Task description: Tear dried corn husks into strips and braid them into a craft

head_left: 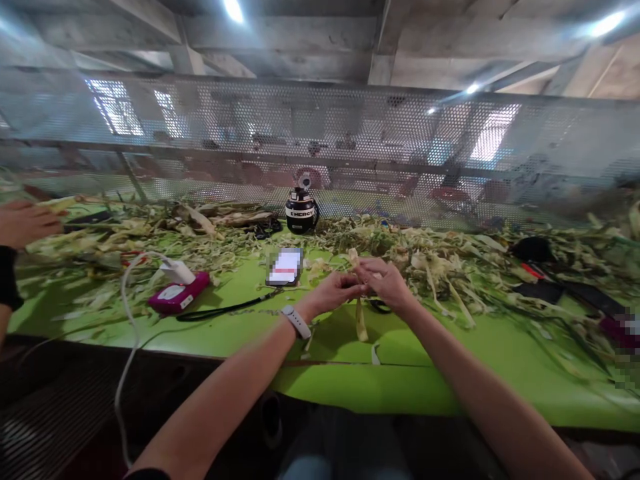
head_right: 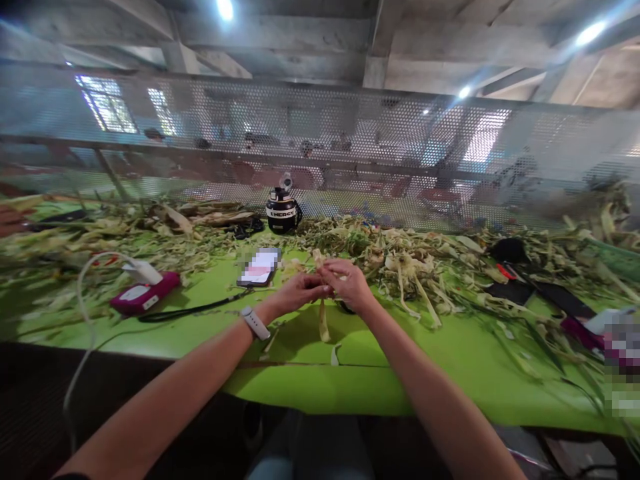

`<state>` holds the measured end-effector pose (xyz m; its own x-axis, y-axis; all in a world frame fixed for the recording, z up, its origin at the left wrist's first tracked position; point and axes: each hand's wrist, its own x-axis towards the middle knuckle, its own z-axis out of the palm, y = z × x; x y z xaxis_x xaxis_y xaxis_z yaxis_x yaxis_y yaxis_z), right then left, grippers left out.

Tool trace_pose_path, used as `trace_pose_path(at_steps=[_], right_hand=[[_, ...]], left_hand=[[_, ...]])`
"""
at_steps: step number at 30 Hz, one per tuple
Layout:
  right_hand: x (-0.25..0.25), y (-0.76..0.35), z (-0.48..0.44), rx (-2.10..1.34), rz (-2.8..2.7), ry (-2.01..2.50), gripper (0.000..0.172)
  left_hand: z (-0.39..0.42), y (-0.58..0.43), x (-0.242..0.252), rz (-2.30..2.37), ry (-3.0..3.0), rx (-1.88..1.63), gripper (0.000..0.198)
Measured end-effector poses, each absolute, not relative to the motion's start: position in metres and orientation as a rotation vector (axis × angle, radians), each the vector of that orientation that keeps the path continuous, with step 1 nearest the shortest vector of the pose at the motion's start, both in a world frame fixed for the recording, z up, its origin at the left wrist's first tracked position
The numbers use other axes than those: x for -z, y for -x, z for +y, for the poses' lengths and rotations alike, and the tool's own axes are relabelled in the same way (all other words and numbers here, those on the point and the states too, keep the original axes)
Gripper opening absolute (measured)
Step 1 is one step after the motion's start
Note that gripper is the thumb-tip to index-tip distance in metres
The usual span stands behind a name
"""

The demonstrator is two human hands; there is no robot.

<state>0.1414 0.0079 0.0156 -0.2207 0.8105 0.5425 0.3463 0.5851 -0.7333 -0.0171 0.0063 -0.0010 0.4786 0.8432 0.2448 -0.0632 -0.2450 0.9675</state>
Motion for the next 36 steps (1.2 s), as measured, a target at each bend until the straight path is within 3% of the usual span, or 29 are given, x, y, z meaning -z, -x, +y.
trace_pose_path(at_steps=[11, 18, 25, 36], right_hand=[[-0.013, -0.131, 0.007, -0.690, -1.742, 1.044, 0.033], [-0.020, -0.152, 0.014, -0.740, -1.820, 1.141, 0.051], [-0.018, -0.154, 0.013, -0.669, -1.788, 1.077, 0.039], [-0.011, -0.148, 0.016, -0.562, -1.651, 1.186, 0.037]], left_hand=[[0.002, 0.017, -0.002, 0.718, -1.705, -0.723, 0.054], [0.008, 0.022, 0.001, 0.694, -1.376, -0.916, 0.044], [0.009, 0.020, -0.001, 0.714, -1.304, -1.023, 0.039], [0.006, 0.018, -0.006, 0.813, -1.438, -1.031, 0.035]])
